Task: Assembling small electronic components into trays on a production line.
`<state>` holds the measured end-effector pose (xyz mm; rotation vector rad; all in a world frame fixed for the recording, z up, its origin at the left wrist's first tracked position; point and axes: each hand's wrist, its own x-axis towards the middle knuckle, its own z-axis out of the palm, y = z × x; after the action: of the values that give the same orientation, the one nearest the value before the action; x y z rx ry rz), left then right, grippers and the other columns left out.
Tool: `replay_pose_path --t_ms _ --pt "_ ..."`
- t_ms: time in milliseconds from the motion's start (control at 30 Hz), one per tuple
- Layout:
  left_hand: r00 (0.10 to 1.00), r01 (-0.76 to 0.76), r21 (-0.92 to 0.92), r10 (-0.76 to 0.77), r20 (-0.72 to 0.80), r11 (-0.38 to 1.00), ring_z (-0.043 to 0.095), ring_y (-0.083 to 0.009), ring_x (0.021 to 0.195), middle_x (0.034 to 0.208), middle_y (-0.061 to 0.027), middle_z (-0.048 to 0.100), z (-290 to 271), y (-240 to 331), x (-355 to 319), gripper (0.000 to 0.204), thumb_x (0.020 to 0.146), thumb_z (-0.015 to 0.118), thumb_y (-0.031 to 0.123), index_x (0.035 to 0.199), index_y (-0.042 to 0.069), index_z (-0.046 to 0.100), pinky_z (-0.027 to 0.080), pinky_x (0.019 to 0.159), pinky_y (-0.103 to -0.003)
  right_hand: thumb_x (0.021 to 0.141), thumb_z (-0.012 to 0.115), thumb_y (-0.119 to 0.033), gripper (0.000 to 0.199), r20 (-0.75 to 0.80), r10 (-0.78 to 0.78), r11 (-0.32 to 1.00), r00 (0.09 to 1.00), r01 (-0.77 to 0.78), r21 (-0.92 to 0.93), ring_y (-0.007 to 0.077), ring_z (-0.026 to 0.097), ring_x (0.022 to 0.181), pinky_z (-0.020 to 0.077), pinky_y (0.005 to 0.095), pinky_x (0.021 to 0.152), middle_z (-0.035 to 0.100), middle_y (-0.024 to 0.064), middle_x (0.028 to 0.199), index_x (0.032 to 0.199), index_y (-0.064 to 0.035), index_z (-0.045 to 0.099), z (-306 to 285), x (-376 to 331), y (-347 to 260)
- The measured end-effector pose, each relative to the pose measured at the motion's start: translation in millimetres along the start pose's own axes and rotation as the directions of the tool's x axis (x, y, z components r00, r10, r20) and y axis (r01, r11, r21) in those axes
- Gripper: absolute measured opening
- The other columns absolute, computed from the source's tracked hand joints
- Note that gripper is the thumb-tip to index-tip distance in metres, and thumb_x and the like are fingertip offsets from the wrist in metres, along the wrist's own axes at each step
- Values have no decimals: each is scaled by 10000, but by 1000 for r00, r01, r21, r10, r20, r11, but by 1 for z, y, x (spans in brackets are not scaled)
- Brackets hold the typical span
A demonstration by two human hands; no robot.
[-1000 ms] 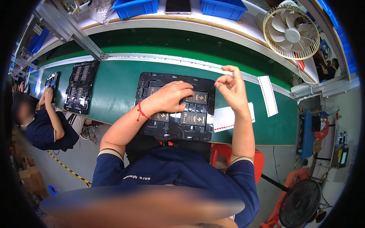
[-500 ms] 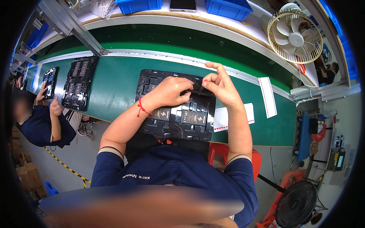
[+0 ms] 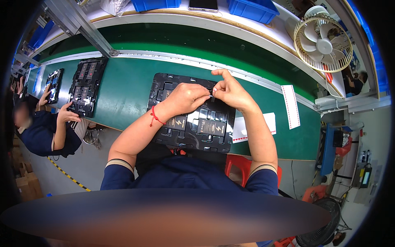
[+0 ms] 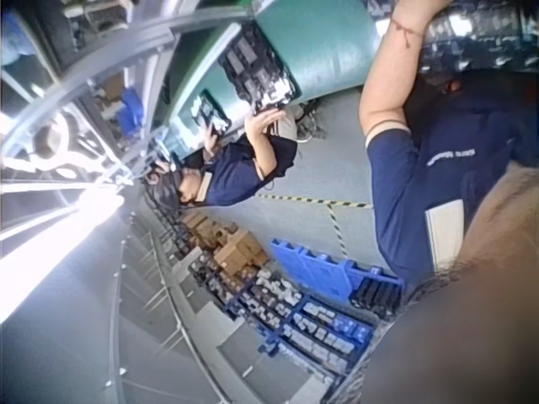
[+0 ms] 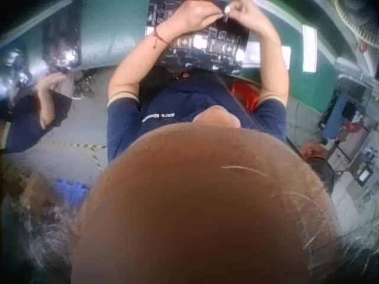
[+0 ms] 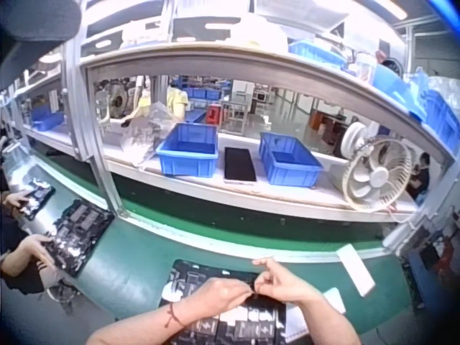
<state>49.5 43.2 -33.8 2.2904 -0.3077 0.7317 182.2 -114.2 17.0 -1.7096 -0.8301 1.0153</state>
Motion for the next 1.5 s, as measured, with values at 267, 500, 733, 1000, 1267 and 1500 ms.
replay_pose_path --t_ms 267,500,733,1000,1267,1500 --pt "1000 -2 19 2 9 1000 698 -299 751 849 -126 713 -2 0 4 93 798 714 92 863 27 707 576 655 -377 784 600 95 636 -15 10 999 1000 -11 -35 85 545 777 425 220 729 581 20 837 1361 -81 401 -2 2 -1" --pt "1000 -8 20 8 -3 1000 699 -297 753 858 -127 715 1 -2 2 94 796 713 91 864 27 709 576 652 -377 768 671 20 630 -115 -5 948 993 -32 -317 80 546 759 431 228 684 606 34 847 1342 -74 428 4 -4 -13" --pt "1000 -24 25 25 -15 999 695 -292 750 843 -118 710 1 1 1 75 798 707 86 849 31 704 573 649 -372 711 767 -77 97 -48 -605 512 795 343 -788 273 580 797 448 387 765 666 71 836 794 -46 726 12 -25 -29" --pt "1000 -20 30 20 -9 999 689 -302 759 838 -124 702 1 -1 3 91 778 705 70 856 24 697 564 652 -379 642 698 -89 76 98 -618 171 780 255 -952 256 539 857 390 425 894 606 74 712 689 -30 699 31 -19 -19" --pt "995 -74 21 73 65 997 664 -281 773 825 -103 679 -2 9 -3 120 715 720 62 825 38 678 514 693 -372 696 774 -169 264 49 -620 380 783 354 -855 281 583 938 403 413 924 646 102 851 894 -32 667 24 -37 -6" --pt "964 -176 32 166 206 984 600 -271 968 1004 -96 627 0 13 -2 186 705 735 131 856 45 668 446 840 -409 734 773 -166 327 -237 -376 632 896 61 -773 300 602 1031 409 433 938 683 116 1043 1021 -43 677 -65 -104 93"
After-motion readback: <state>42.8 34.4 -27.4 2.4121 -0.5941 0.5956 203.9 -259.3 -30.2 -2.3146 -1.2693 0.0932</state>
